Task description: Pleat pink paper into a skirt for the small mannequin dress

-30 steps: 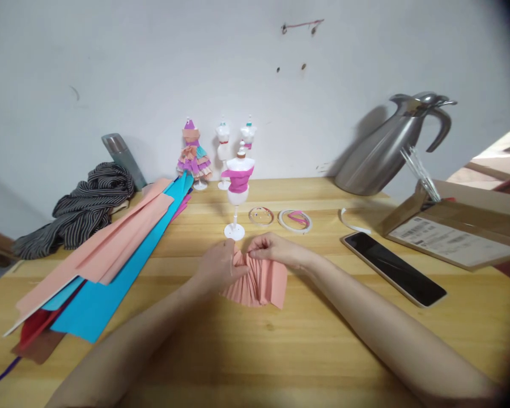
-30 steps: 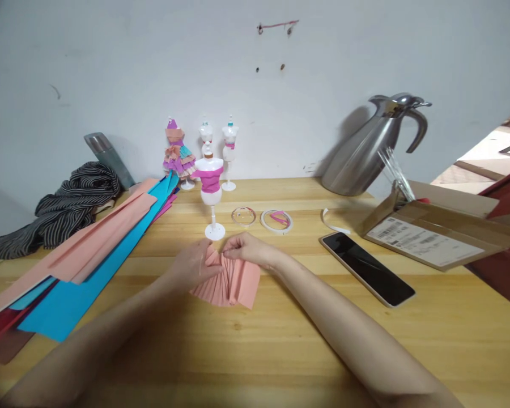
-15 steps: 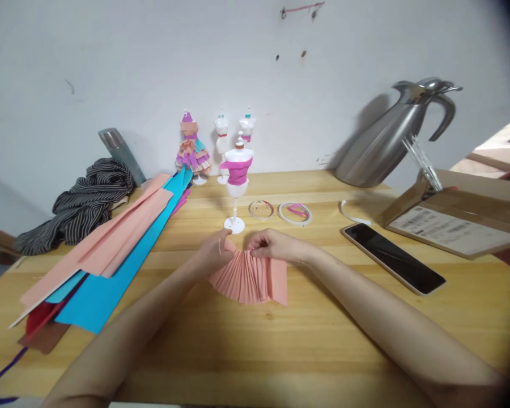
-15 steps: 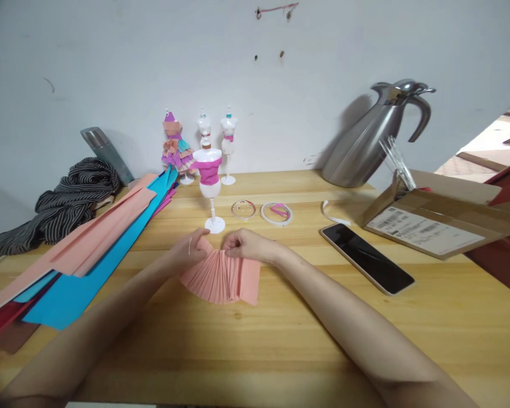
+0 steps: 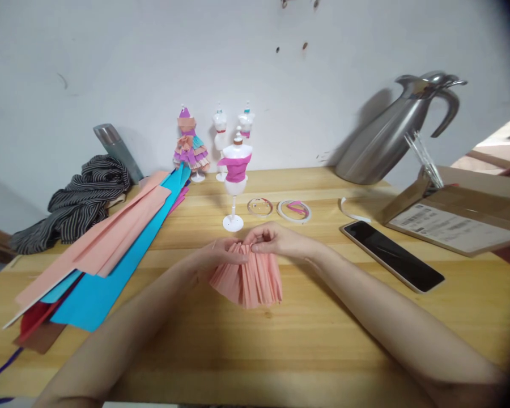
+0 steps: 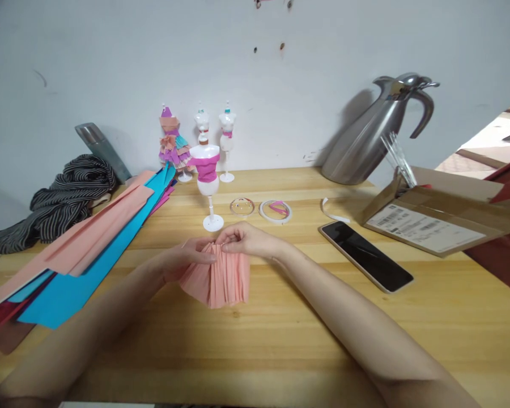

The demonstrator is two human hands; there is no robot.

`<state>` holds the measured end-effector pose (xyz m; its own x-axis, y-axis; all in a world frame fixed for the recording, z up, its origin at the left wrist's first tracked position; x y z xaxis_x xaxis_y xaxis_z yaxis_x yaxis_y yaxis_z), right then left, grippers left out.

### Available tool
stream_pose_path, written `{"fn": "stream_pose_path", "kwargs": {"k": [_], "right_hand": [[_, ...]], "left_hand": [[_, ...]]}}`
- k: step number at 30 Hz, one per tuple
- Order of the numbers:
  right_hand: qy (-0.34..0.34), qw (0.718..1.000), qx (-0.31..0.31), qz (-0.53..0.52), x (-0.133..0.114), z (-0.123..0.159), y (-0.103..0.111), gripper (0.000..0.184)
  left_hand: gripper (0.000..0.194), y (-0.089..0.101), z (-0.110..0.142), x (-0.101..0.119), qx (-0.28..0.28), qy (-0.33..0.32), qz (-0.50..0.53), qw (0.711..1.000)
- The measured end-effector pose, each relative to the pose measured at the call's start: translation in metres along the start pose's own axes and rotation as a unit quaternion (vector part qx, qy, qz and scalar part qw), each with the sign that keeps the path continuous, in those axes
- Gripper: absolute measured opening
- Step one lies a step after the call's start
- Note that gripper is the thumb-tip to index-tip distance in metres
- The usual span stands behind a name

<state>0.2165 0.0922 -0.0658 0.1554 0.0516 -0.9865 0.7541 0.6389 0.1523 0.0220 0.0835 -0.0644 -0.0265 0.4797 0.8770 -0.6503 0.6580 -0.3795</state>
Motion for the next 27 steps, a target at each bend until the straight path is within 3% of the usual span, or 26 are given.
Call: {"fn": "stream_pose_path", "kwargs": {"k": [3,7,12,18,23,27], "right_hand": [[0.000,1.000,0.014,0.012,-0.002,0.000,-0.002,0.025],[0.017,0.998,0.055,0.032,-0.007,0.000,-0.007,0.023],[0.033,0.996,0.061,0.054,-0.015,0.001,-0.014,0.022],[-0.002,0.997,0.057,0.056,-0.008,-0.002,-0.016,0.021],[0.003,0.995,0.098,-0.006,-0.001,-0.003,-0.015,0.026],[0.009,0.997,0.073,-0.010,-0.003,-0.002,-0.015,0.028]], "left_hand": [[0.045,-0.003,0.001,-0.002,-0.016,0.048,0.048,0.998],[0.042,-0.008,0.000,-0.004,0.000,0.023,0.079,0.997],[0.035,-0.012,-0.002,-0.009,0.025,-0.014,0.113,0.993],[0.045,-0.011,-0.005,-0.009,0.058,-0.054,0.058,0.995],[0.060,-0.012,-0.006,-0.009,0.085,-0.094,-0.002,0.992],[0.051,-0.009,-0.007,-0.013,0.083,-0.066,0.016,0.994]]}}
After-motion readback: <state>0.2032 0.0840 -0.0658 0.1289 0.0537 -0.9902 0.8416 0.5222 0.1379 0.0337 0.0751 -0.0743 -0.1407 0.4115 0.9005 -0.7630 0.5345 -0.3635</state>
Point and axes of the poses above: each hand's wrist, its own z-axis away from the middle knuckle, its own y-axis out of the back of the hand, x = y × z, the point moved 1 cm from there along -z, towards the middle knuckle, and after that the axes turned 2 degrees about -x, right-handed, at the moved point
